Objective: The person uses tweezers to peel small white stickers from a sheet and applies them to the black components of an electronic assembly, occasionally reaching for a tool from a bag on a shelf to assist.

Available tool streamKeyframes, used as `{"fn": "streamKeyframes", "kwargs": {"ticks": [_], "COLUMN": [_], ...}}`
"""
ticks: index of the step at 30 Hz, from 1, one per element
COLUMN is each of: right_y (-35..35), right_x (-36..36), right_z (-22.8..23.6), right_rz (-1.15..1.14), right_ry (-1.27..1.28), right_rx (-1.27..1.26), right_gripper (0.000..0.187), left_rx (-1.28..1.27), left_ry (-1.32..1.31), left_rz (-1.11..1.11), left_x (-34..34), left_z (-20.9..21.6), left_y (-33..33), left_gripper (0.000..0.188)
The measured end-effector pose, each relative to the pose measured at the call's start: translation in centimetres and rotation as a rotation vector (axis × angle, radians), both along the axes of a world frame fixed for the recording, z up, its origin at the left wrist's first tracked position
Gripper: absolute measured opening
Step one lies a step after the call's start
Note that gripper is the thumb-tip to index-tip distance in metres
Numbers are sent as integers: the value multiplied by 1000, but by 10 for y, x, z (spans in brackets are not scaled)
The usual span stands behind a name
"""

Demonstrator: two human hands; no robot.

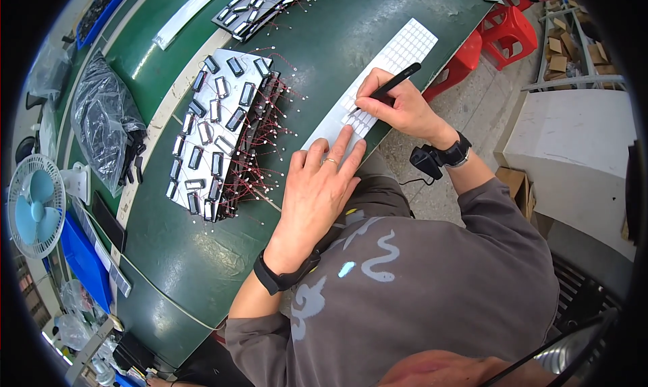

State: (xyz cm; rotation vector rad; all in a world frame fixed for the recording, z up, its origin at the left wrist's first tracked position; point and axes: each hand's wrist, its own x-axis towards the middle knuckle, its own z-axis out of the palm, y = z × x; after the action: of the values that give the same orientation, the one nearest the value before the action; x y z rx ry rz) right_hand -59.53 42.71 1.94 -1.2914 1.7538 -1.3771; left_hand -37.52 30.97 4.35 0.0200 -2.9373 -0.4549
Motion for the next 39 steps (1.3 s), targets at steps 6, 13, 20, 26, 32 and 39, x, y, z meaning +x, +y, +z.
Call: {"fn": "streamKeyframes", "kwargs": {"ticks": [6,13,20,26,32,39], "right_y": [1,-3,1,4,-16,-44], "right_x": [-1,-1,-2,-1,20,50], "right_z": [0,10,3,2,18,46], "right_rz": [-36,-2,14,31,-3,-130], "right_ry": [-11,47,11,-189,-283,-94], "right_rx": [49,108,42,-32,-195,-394], "right_gripper": [10,10,9,6,4,7], "left_rx": [7,5,10,9,126,154], "left_ry": [2,3,5,10,58,491], "left_rz": [0,1,0,5,-37,-41], "left_x": [-1,0,1,2,4,68], "left_z": [-1,-2,0,-1,5,46], "left_y": [1,-1,1,4,-8,-30], "left_gripper": [62,62,62,64,51,29]}}
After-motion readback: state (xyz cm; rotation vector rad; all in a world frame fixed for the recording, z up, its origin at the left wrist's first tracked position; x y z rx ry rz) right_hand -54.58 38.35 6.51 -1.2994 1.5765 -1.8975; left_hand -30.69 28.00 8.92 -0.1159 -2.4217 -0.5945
